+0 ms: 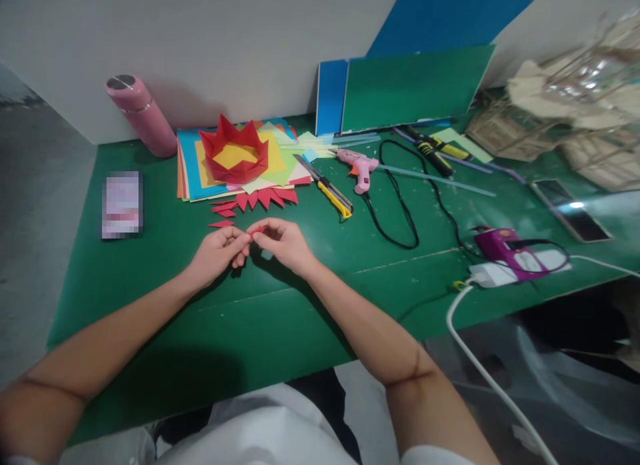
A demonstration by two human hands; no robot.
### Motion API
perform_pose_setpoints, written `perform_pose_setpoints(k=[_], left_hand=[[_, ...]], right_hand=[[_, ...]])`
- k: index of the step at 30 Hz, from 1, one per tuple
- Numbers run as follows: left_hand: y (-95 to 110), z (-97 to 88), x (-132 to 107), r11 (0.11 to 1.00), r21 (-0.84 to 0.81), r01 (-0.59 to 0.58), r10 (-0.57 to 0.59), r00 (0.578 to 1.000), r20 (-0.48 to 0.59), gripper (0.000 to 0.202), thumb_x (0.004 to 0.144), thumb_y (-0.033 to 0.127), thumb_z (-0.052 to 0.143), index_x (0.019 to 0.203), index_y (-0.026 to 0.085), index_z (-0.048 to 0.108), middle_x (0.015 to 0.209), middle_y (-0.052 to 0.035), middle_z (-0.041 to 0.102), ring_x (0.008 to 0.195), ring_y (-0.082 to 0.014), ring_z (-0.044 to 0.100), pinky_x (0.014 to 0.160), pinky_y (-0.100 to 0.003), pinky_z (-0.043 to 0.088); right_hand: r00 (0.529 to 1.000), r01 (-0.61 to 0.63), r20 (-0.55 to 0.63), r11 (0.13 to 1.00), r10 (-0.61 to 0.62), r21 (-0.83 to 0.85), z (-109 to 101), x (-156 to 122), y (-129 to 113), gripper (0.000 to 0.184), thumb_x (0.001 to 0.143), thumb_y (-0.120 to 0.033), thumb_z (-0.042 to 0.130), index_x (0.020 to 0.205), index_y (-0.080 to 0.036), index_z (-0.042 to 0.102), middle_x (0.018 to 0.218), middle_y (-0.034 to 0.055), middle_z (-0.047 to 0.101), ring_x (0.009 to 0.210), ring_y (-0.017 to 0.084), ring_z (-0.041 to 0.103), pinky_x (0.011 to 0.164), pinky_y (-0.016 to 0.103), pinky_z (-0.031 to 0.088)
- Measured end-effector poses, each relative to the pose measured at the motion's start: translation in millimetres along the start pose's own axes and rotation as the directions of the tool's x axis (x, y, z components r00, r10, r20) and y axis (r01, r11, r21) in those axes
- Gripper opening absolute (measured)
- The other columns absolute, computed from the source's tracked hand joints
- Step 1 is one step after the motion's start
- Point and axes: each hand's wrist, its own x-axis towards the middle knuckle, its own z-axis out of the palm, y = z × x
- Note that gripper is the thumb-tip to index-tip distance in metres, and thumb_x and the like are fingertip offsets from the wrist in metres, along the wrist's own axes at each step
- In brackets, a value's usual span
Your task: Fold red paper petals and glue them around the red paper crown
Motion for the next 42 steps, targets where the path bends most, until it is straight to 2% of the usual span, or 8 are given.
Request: perform_pose_setpoints(k=[12,16,24,29,33,36,39,42], left_hand=[[-3,-0.3,2,0.997,0.07,-0.027,0.032,0.997,-0.069,0.024,0.079,0.037,0.063,0.072,0.017,0.052,0.055,0.0049,0.054,0.042,-0.004,0.045,0.039,-0.016,0.034],[-5,-0.6,2,0.993,0.096,-0.071,0.077,0.995,-0.061,0.023,0.079,0.036,0.062,0.071,0.018,0.05,0.055,0.0051,0.054,0.042,-0.0041,0.044,0.041,-0.016,0.035],[-9,-1.8,1,0.966,0.216,-0.14,0.153,0.987,-0.047,0.019,0.078,0.033,0.059,0.071,0.018,0.051,0.05,0.0067,0.048,0.042,-0.0057,0.042,0.043,-0.018,0.034],[-10,-1.9,0,0.911,0.336,-0.237,0.265,0.963,-0.039,0.019,0.079,0.035,0.059,0.073,0.017,0.055,0.058,0.0043,0.055,0.047,-0.0059,0.044,0.046,-0.018,0.036],[-11,-1.7,0,0.949,0.235,-0.21,0.221,0.975,-0.02,0.022,0.08,0.039,0.059,0.081,0.017,0.057,0.063,0.0019,0.06,0.046,-0.0062,0.049,0.045,-0.018,0.039],[-11,-2.3,1,0.964,0.194,-0.183,0.192,0.981,-0.028,0.023,0.079,0.039,0.061,0.081,0.017,0.056,0.063,0.0011,0.062,0.045,-0.0063,0.05,0.044,-0.018,0.04],[-10,-3.2,2,0.963,0.202,-0.177,0.189,0.981,-0.038,0.022,0.079,0.039,0.06,0.078,0.017,0.054,0.062,0.002,0.061,0.044,-0.0059,0.05,0.044,-0.018,0.04],[-10,-3.9,2,0.962,0.198,-0.188,0.204,0.977,-0.065,0.023,0.078,0.038,0.062,0.077,0.017,0.053,0.059,0.0035,0.059,0.043,-0.0054,0.05,0.044,-0.018,0.04]], right_hand=[[0.999,-0.004,0.035,0.999,0.003,0.035,1,0,-3,0.021,0.072,-0.03,0.073,0.09,-0.019,0.071,0.075,-0.002,0.068,0.065,0.008,0.06,0.071,0.025,0.05],[0.999,-0.016,0.042,0.999,0.015,0.032,1,0,-5,0.023,0.074,-0.035,0.073,0.09,-0.019,0.07,0.076,-0.0018,0.067,0.066,0.008,0.059,0.069,0.026,0.05],[0.998,-0.054,0.025,0.995,0.057,-0.088,1,0,-4,0.028,0.072,-0.044,0.072,0.077,-0.018,0.064,0.066,-0.0023,0.062,0.058,0.008,0.053,0.057,0.023,0.043],[0.999,-0.03,0.027,0.996,0.032,-0.088,1,1,-1,0.027,0.074,-0.044,0.07,0.077,-0.018,0.062,0.067,-0.0032,0.058,0.058,0.008,0.05,0.059,0.024,0.043],[0.998,-0.014,-0.062,0.998,0.01,-0.066,0,4,0,0.027,0.073,-0.044,0.07,0.076,-0.019,0.061,0.067,-0.0033,0.059,0.057,0.008,0.05,0.06,0.024,0.045],[0.992,0.001,-0.123,0.998,-0.008,-0.058,-1,6,1,0.027,0.071,-0.044,0.073,0.074,-0.019,0.061,0.065,-0.0037,0.058,0.057,0.008,0.05,0.06,0.025,0.046],[0.99,0.006,-0.137,0.999,-0.013,-0.051,-1,6,0,0.026,0.07,-0.043,0.074,0.074,-0.02,0.063,0.065,-0.0034,0.059,0.056,0.008,0.05,0.06,0.025,0.047],[0.994,0.0,-0.108,1.0,-0.001,-0.012,-2,5,-1,0.027,0.07,-0.042,0.074,0.082,-0.02,0.066,0.068,-0.0031,0.062,0.057,0.008,0.052,0.061,0.026,0.048]])
